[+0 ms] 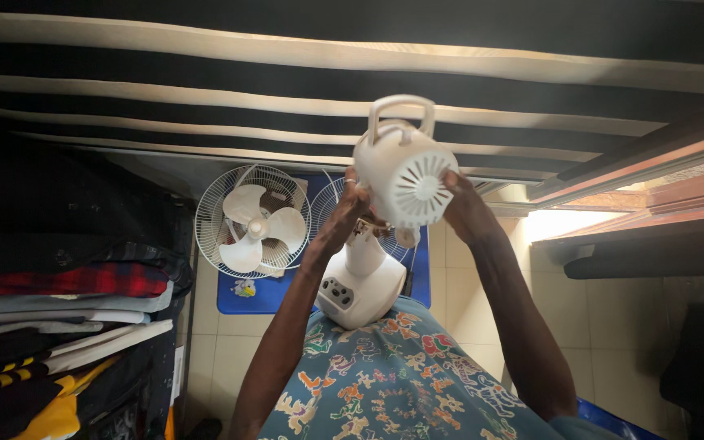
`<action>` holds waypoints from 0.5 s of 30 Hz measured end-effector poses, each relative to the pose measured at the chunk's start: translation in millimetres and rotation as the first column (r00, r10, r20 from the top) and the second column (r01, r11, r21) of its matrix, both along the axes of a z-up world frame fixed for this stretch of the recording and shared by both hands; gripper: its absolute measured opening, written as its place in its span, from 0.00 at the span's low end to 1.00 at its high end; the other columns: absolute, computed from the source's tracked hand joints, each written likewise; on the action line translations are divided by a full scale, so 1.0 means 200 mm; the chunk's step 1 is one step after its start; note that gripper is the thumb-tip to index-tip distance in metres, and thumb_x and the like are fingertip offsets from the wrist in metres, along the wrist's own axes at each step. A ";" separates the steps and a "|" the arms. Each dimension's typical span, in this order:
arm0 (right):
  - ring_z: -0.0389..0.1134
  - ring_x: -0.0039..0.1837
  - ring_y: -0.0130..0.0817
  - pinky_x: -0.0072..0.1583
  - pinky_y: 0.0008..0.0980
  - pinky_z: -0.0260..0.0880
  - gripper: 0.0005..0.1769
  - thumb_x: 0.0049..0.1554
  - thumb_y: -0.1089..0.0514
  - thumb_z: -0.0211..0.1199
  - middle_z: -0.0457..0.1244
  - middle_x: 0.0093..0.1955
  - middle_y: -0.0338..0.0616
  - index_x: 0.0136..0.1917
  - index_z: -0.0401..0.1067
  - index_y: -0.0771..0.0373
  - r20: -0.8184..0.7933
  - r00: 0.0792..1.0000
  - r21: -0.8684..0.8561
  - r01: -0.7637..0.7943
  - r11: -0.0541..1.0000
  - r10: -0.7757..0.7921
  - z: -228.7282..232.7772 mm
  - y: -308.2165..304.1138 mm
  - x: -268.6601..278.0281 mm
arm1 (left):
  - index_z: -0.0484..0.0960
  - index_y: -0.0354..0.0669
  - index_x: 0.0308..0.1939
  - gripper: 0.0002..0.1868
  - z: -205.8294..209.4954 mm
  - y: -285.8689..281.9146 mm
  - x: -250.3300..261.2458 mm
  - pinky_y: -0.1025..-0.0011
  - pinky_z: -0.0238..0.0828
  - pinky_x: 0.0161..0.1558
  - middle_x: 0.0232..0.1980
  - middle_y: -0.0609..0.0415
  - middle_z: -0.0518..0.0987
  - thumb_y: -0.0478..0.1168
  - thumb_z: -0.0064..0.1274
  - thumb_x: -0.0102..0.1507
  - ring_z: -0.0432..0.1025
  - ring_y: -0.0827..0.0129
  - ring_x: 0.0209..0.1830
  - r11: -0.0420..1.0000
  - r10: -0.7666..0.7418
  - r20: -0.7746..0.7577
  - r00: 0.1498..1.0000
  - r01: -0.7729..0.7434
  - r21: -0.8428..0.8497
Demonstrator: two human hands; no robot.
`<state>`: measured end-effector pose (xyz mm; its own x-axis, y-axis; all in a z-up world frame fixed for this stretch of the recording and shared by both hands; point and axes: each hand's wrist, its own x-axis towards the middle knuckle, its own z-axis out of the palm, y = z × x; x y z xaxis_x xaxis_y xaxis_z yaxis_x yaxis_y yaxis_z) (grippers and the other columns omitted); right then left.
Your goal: The person assembles a white portable fan by attaching the motor housing to the stand and securing it with a knob. They repeatedly adjust and tighten the connection while holding the unit upright.
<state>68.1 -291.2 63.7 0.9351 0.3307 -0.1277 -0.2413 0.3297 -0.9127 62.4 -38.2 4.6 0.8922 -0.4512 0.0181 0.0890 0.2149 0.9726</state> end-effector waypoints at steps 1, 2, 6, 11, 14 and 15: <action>0.66 0.67 0.37 0.64 0.36 0.72 0.54 0.53 0.27 0.69 0.62 0.67 0.51 0.75 0.59 0.69 0.030 0.998 -0.095 0.051 0.994 -0.048 0.06 0.04 -0.02 | 0.39 0.41 0.75 0.68 -0.02 0.00 0.00 0.53 0.81 0.39 0.55 0.28 0.75 0.86 0.41 0.50 0.82 0.53 0.38 0.999 -0.033 -0.068 0.997 0.031 -0.027; 0.66 0.66 0.41 0.63 0.37 0.73 0.55 0.51 0.27 0.70 0.62 0.65 0.55 0.72 0.59 0.71 0.093 0.990 -0.289 0.132 0.948 -0.109 0.12 0.09 -0.02 | 0.42 0.39 0.75 0.66 -0.06 0.01 -0.01 0.54 0.81 0.41 0.54 0.29 0.76 0.85 0.41 0.52 0.81 0.54 0.39 0.999 -0.020 -0.054 0.998 0.018 -0.033; 0.68 0.64 0.47 0.60 0.41 0.76 0.60 0.47 0.26 0.71 0.60 0.60 0.62 0.67 0.53 0.77 0.353 0.926 -0.625 0.342 0.702 -0.137 0.35 0.25 -0.05 | 0.54 0.32 0.74 0.57 -0.38 0.01 0.02 0.59 0.79 0.49 0.52 0.32 0.80 0.81 0.39 0.63 0.80 0.57 0.43 0.998 -0.014 0.024 1.000 0.016 -0.061; 0.69 0.63 0.44 0.58 0.42 0.75 0.49 0.50 0.29 0.68 0.62 0.58 0.56 0.63 0.58 0.71 0.314 0.947 -0.775 0.293 0.559 -0.062 0.50 0.30 -0.13 | 0.62 0.28 0.75 0.50 -0.57 -0.02 0.01 0.63 0.76 0.55 0.59 0.37 0.77 0.74 0.30 0.72 0.77 0.60 0.52 0.955 -0.016 -0.168 0.986 -0.035 -0.296; 0.68 0.57 0.37 0.55 0.38 0.72 0.36 0.61 0.32 0.61 0.62 0.52 0.49 0.58 0.58 0.66 0.298 0.952 -0.683 0.268 0.680 -0.077 0.48 0.28 -0.13 | 0.59 0.32 0.76 0.50 -0.39 0.02 0.03 0.61 0.76 0.63 0.67 0.42 0.75 0.73 0.26 0.69 0.75 0.59 0.63 0.898 0.043 -0.149 0.988 -0.103 -0.429; 0.66 0.52 0.35 0.52 0.36 0.71 0.32 0.62 0.33 0.59 0.61 0.48 0.48 0.55 0.58 0.64 0.268 0.959 -0.632 0.244 0.735 -0.088 0.47 0.27 -0.12 | 0.59 0.31 0.75 0.50 -0.29 0.03 0.03 0.58 0.78 0.59 0.64 0.41 0.77 0.74 0.24 0.68 0.77 0.55 0.60 0.867 0.021 -0.171 0.985 -0.103 -0.487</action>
